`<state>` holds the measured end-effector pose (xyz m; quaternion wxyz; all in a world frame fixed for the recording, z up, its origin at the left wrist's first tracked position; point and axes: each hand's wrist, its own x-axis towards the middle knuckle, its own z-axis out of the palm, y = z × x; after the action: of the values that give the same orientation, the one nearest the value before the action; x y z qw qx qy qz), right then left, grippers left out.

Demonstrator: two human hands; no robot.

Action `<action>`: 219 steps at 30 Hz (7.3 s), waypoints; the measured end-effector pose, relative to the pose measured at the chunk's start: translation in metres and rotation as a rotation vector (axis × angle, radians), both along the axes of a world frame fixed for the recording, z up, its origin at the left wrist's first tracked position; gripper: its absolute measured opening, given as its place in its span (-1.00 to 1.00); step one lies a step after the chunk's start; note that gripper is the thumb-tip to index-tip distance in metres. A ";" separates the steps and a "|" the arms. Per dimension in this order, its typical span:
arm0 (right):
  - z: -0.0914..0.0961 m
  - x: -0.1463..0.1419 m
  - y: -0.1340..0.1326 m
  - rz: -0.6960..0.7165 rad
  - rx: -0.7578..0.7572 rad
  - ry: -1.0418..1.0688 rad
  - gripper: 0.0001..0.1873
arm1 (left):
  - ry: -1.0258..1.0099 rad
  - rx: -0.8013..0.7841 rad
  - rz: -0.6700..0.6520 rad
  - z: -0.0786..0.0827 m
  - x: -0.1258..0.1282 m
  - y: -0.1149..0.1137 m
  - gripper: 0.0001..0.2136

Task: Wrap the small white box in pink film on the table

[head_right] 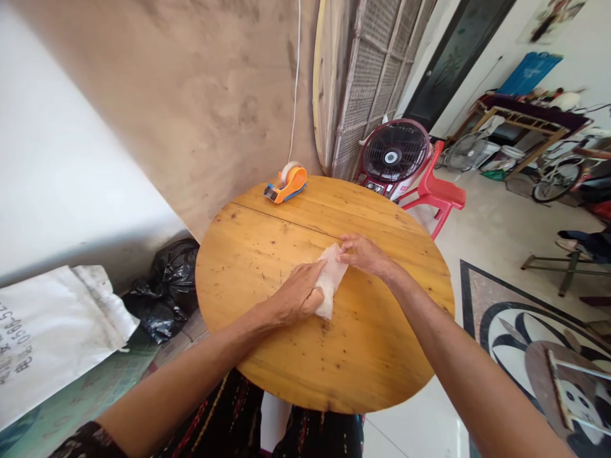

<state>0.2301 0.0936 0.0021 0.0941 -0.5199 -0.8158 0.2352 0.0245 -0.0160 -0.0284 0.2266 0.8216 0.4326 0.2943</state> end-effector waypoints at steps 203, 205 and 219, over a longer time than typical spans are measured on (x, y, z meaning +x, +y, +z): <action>0.026 -0.056 -0.132 -0.153 0.292 0.178 -0.80 | 0.048 0.505 0.057 -0.017 -0.025 -0.050 -0.78; 0.025 -0.054 -0.132 -0.138 0.275 0.211 -0.81 | 0.021 0.497 0.075 -0.019 -0.024 -0.047 -0.79; 0.013 -0.061 -0.158 -0.098 0.390 0.183 -0.86 | -0.195 0.432 0.178 -0.026 -0.010 -0.047 -0.83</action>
<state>0.1695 -0.0641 0.0153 0.2780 -0.5072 -0.8077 0.1142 0.0144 -0.0635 -0.0539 0.0595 0.7773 0.4062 0.4768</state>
